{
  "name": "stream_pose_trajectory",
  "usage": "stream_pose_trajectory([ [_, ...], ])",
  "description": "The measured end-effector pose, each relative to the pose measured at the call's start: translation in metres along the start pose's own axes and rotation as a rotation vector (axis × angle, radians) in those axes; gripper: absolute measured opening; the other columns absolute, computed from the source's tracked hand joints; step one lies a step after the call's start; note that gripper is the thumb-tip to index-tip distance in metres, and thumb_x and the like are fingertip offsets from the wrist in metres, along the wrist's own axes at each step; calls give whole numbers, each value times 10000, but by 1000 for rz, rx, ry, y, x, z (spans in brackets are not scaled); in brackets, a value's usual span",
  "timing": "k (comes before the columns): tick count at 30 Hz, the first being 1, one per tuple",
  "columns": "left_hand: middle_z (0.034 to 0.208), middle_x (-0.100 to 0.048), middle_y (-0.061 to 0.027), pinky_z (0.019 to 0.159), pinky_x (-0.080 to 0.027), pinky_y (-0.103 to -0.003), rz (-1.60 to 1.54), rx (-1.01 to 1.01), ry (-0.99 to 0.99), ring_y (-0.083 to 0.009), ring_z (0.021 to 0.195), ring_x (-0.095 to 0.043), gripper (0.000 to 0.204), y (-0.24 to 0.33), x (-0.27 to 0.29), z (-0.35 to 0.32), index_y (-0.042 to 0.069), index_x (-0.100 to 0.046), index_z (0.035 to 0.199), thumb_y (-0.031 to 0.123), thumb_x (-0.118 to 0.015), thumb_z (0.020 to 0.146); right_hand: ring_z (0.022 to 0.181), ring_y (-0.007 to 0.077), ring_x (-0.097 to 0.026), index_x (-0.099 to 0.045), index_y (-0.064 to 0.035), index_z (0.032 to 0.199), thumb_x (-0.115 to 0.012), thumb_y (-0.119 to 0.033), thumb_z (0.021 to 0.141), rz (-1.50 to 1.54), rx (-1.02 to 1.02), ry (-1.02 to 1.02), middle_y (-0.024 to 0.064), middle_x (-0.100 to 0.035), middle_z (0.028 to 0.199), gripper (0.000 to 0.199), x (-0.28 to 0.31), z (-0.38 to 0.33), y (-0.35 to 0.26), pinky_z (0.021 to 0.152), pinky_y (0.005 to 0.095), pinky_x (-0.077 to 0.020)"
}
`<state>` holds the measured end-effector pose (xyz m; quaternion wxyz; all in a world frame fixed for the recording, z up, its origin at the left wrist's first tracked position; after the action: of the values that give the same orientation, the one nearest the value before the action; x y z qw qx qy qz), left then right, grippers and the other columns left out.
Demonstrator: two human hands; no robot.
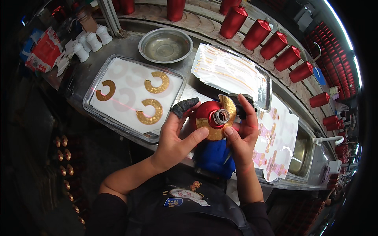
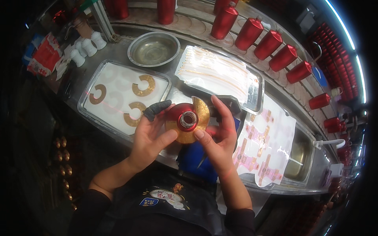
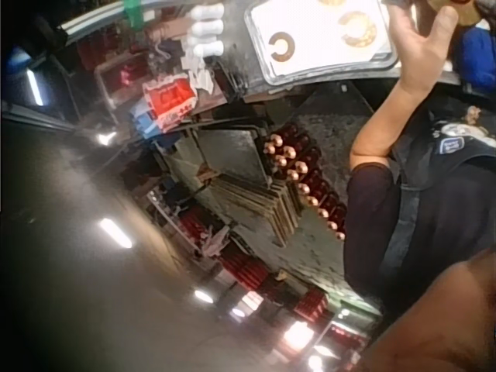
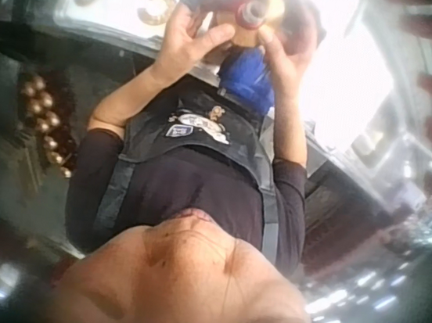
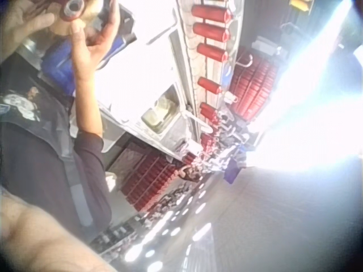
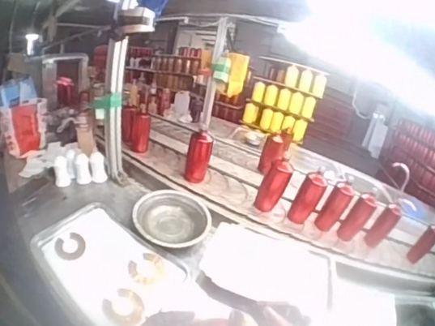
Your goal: The person applies gold circular labels to the necks of red cylindrical containers. They pick up a container, place a label on the neck, smooth it with their fingers, and then apply a rectangular label to the body of the container. The process is repeated for multiple containers.
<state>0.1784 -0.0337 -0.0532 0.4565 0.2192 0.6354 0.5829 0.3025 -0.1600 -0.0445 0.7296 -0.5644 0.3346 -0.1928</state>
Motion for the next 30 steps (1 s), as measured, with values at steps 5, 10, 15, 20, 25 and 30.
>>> stream_pose_trajectory([
  [5, 1422, -484, -142, 1166, -361, -360, -36, -7, 5, -212, 1353, -467, 630, -1, 0, -1, -28, -387, 1454, 58, -727, 931, 1077, 180, -676, -308, 22, 1558, -734, -14, 872, 42, -20, -20, 154, -375, 1539, 808, -1, 0, 1, 895, 262, -547],
  [10, 1426, -479, -150, 1167, -359, -361, -92, 1, 9, -217, 1349, -469, 609, -2, 2, -1, -31, -390, 1449, 46, -713, 938, 1066, 164, -681, -310, 18, 1559, -748, -31, 871, -14, 12, -18, 144, -379, 1539, 817, -4, -1, -1, 873, 245, -549],
  [15, 1432, -476, -157, 1172, -352, -369, -68, -12, 4, -222, 1356, -462, 616, -3, 1, -1, -33, -386, 1452, 46, -713, 936, 1032, 148, -685, -320, 20, 1555, -746, -42, 883, 2, 2, -12, 148, -379, 1547, 798, -3, -1, 0, 854, 240, -549],
  [20, 1443, -470, -163, 1175, -347, -377, -36, -13, -11, -231, 1361, -459, 640, -4, 0, 0, -30, -378, 1463, 56, -722, 930, 1011, 140, -686, -337, 25, 1548, -722, -33, 895, 23, -25, -9, 153, -390, 1550, 760, 1, -1, 5, 837, 234, -543],
  [25, 1457, -469, -169, 1182, -339, -381, -32, 5, -17, -240, 1375, -455, 648, -4, 0, 0, -29, -373, 1470, 59, -721, 930, 934, 91, -672, -360, 20, 1540, -691, -22, 904, 24, -43, -12, 127, -448, 1507, 717, 1, 0, 7, 793, 206, -525],
  [30, 1459, -476, -172, 1194, -323, -384, -20, 12, -17, -244, 1383, -454, 654, -3, 0, 0, -28, -369, 1475, 56, -718, 928, 881, 48, -645, -378, 21, 1531, -683, -19, 909, -25, -69, -24, 106, -455, 1502, 694, 0, 2, 1, 753, 182, -502],
])
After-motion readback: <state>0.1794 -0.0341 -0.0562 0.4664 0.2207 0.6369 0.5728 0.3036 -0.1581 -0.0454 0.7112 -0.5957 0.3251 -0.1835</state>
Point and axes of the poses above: each hand's wrist, its own z-axis towards the middle knuckle, its own x-axis out of the back of the hand, y = z × x, the point moved 8 cm from there along z, towards the middle knuckle
